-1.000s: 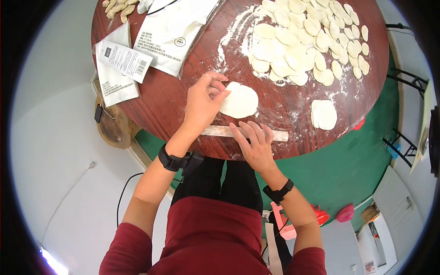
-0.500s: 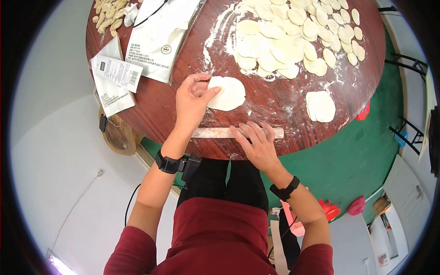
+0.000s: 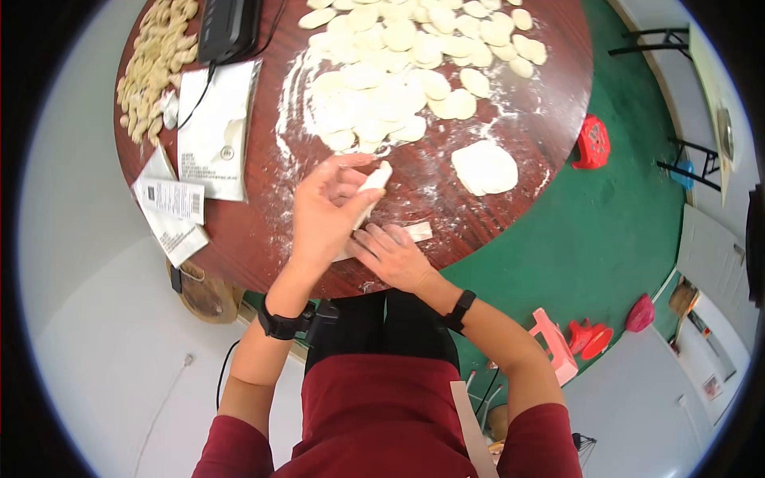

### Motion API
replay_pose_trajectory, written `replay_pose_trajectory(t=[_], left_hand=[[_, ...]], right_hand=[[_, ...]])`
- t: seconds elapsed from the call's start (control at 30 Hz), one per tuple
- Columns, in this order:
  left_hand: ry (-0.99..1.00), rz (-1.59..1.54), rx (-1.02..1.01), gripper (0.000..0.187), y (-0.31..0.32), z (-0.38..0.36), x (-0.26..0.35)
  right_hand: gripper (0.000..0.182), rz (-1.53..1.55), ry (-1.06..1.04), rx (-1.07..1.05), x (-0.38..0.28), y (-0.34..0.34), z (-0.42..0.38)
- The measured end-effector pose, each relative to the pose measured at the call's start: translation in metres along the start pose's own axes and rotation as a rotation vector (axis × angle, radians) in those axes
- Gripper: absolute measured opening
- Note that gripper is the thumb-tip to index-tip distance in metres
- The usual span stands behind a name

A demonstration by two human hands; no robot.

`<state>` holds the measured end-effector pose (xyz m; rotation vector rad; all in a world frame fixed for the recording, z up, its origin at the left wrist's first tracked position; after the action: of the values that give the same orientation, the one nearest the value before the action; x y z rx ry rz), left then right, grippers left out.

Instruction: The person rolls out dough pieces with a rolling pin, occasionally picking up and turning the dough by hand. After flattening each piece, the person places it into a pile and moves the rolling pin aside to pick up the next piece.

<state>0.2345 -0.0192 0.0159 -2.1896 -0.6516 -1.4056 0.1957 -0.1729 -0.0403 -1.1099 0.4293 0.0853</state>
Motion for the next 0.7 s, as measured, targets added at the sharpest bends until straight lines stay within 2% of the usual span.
replay_pose_trajectory(t=[0.03, 0.07, 0.17, 0.2, 0.23, 0.3, 0.37, 0.43, 0.57, 0.7], left_hand=[[-0.008, 0.008, -0.041, 0.043, 0.017, 0.001, 0.004], [-0.024, 0.012, -0.062, 0.043, 0.034, 0.000, 0.010], [-0.010, -0.063, -0.174, 0.042, 0.086, -0.003, 0.022], [-0.002, -0.078, -0.206, 0.037, 0.104, -0.005, 0.028], [0.000, -0.075, -0.225, 0.037, 0.120, -0.006, 0.029], [-0.019, -0.248, -0.189, 0.034, 0.143, -0.002, 0.031], [-0.023, -0.230, -0.213, 0.032, 0.162, 0.009, 0.015], [-0.068, -0.217, -0.096, 0.032, 0.169, 0.025, -0.025], [-0.139, -0.005, 0.008, 0.036, 0.160, 0.033, -0.057], [-0.133, -0.004, -0.002, 0.038, 0.152, 0.034, -0.057]], right_hand=[[0.048, 0.010, -0.021, 0.018, -0.002, 0.003, -0.004], [0.047, 0.051, -0.012, -0.071, -0.002, 0.013, -0.009], [0.042, 0.171, -0.012, 0.060, -0.001, 0.038, -0.025], [0.045, 0.235, 0.036, 0.055, -0.003, 0.043, -0.016], [0.045, 0.224, 0.049, 0.060, -0.001, 0.040, -0.016], [0.048, 0.159, -0.050, 0.031, -0.005, 0.030, -0.015], [0.048, 0.134, -0.035, -0.039, -0.007, 0.053, -0.024], [0.048, -0.145, -0.174, 0.029, -0.014, 0.068, -0.034], [0.048, -0.003, -0.100, 0.054, -0.015, 0.081, -0.050], [0.049, 0.072, -0.065, 0.080, -0.015, 0.086, -0.056]])
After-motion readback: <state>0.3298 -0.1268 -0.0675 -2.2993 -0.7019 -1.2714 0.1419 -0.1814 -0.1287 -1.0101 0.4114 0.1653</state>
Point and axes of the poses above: each hand's wrist, its own z-axis towards the middle knuckle, its own y-axis out of the palm, x = y × z, the point moved 7 cm from there along z, towards the middle knuckle, and after that the axes turned 9 degrees about x, right-handed, at the moved point
